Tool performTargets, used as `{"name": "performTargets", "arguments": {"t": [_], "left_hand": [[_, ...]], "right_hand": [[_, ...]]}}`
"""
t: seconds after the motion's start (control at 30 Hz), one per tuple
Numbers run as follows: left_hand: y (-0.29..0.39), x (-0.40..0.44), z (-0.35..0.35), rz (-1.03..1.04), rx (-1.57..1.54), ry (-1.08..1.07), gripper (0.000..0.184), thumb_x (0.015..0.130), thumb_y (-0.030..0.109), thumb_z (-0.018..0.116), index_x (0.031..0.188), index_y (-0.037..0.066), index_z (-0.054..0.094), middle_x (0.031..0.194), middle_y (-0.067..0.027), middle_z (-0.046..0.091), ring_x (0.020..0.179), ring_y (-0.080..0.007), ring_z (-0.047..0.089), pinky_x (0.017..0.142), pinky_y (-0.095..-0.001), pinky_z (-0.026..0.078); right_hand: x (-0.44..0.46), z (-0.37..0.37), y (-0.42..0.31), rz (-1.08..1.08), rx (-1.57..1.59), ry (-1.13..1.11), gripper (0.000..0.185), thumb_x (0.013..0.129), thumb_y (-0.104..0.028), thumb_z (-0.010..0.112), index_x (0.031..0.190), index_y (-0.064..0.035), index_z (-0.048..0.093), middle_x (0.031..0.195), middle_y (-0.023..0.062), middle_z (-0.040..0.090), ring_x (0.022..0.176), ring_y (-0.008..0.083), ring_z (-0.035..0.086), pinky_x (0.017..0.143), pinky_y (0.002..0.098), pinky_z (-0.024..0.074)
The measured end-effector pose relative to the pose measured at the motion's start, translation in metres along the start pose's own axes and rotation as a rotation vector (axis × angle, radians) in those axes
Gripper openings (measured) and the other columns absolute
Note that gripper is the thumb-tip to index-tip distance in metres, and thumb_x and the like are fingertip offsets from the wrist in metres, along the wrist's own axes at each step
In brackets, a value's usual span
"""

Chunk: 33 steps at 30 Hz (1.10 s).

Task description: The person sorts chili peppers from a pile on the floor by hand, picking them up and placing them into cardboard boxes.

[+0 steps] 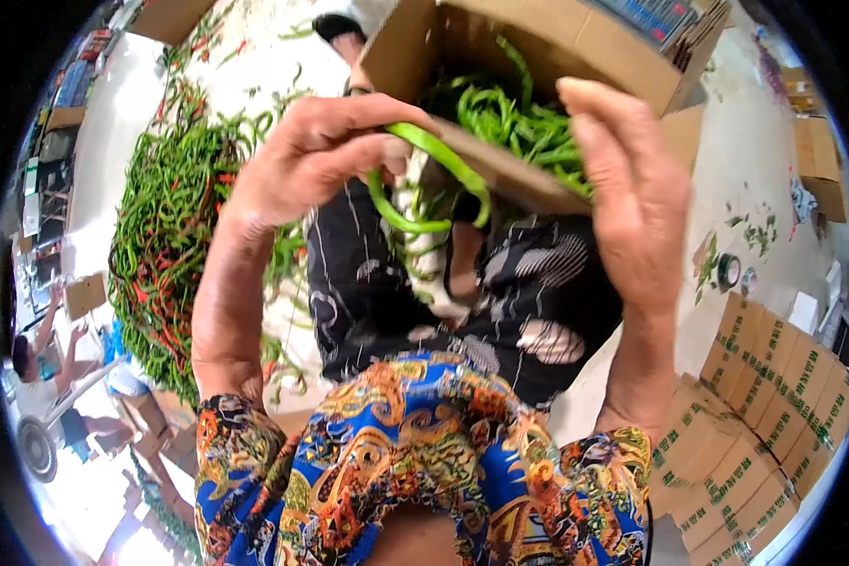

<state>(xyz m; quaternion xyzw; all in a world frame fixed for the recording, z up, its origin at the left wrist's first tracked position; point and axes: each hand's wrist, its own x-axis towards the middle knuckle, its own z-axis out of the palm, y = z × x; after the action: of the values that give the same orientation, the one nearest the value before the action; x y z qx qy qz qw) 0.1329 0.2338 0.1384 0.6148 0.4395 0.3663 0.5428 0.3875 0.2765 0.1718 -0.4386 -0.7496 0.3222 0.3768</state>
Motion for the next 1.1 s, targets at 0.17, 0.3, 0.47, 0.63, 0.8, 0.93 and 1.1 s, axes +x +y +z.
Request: {"name": "performTargets", "arguments": {"t": [0.17, 0.3, 0.47, 0.63, 0.8, 0.93, 1.1], "left_hand": [[-0.05, -0.048, -0.005, -0.068, 0.555, 0.246, 0.038, 0.088, 0.017, 0.065, 0.123, 0.004, 0.058, 0.105, -0.0069, 0.066, 0.095, -0.0148, 0.062, 0.082, -0.0283, 0.049], [-0.056, -0.104, -0.01, -0.292, 0.031, 0.578, 0.034, 0.09, 0.013, 0.06, 0.121, -0.002, 0.057, 0.1, -0.0094, 0.066, 0.091, -0.0146, 0.063, 0.08, -0.0257, 0.049], [-0.131, -0.227, -0.003, -0.492, -0.244, 0.976, 0.025, 0.088, 0.012, 0.06, 0.108, -0.003, 0.062, 0.08, -0.0058, 0.064, 0.064, -0.0091, 0.053, 0.06, -0.0227, 0.043], [-0.259, -0.347, 0.081, -0.97, -0.288, 1.119, 0.026, 0.081, 0.012, 0.064, 0.105, 0.0, 0.064, 0.074, -0.0029, 0.062, 0.06, -0.0089, 0.055, 0.055, -0.0216, 0.047], [-0.307, -0.359, 0.117, -1.032, 0.21, 1.018, 0.024, 0.075, 0.016, 0.065, 0.094, 0.002, 0.066, 0.077, -0.0085, 0.065, 0.067, -0.0209, 0.062, 0.064, -0.0323, 0.051], [-0.297, -0.333, 0.066, -0.967, 0.496, 1.085, 0.028, 0.07, 0.012, 0.062, 0.096, 0.004, 0.066, 0.084, -0.0179, 0.065, 0.082, -0.0367, 0.061, 0.077, -0.0443, 0.049], [-0.315, -0.32, 0.007, -0.779, 0.806, 1.042, 0.062, 0.069, 0.02, 0.071, 0.127, 0.014, 0.05, 0.124, -0.0201, 0.049, 0.114, -0.0398, 0.044, 0.092, -0.0482, 0.04]], "right_hand": [[-0.039, 0.0, 0.01, 0.163, 0.227, -0.185, 0.02, 0.093, -0.009, 0.056, 0.107, 0.0023, 0.063, 0.096, 0.007, 0.065, 0.085, 0.012, 0.061, 0.079, 0.0231, 0.0474], [-0.061, 0.01, 0.013, 0.204, 0.309, -0.259, 0.016, 0.092, -0.004, 0.057, 0.105, 0.0025, 0.063, 0.094, 0.0062, 0.063, 0.081, 0.0111, 0.059, 0.075, 0.0222, 0.0469], [-0.077, 0.027, 0.016, 0.267, 0.341, -0.332, 0.018, 0.093, -0.006, 0.053, 0.106, 0.0028, 0.062, 0.095, 0.0067, 0.064, 0.083, 0.0116, 0.06, 0.077, 0.0249, 0.0494], [-0.09, 0.05, 0.022, 0.38, 0.4, -0.474, 0.019, 0.094, -0.007, 0.052, 0.108, 0.0039, 0.06, 0.092, 0.0073, 0.063, 0.079, 0.0111, 0.059, 0.075, 0.0242, 0.0485], [-0.088, 0.083, 0.001, 0.363, 0.45, -0.655, 0.016, 0.093, -0.004, 0.053, 0.105, 0.0039, 0.06, 0.091, 0.0065, 0.063, 0.077, 0.01, 0.057, 0.073, 0.0232, 0.0481], [-0.074, 0.126, -0.036, 0.484, 0.537, -0.788, 0.016, 0.093, -0.004, 0.052, 0.105, 0.0042, 0.061, 0.091, 0.0078, 0.064, 0.079, 0.0105, 0.059, 0.075, 0.0238, 0.0494], [-0.085, 0.178, -0.06, 0.598, 0.569, -0.942, 0.017, 0.093, -0.004, 0.054, 0.105, 0.0038, 0.062, 0.09, 0.0078, 0.066, 0.078, 0.0096, 0.06, 0.073, 0.023, 0.0496]]}}
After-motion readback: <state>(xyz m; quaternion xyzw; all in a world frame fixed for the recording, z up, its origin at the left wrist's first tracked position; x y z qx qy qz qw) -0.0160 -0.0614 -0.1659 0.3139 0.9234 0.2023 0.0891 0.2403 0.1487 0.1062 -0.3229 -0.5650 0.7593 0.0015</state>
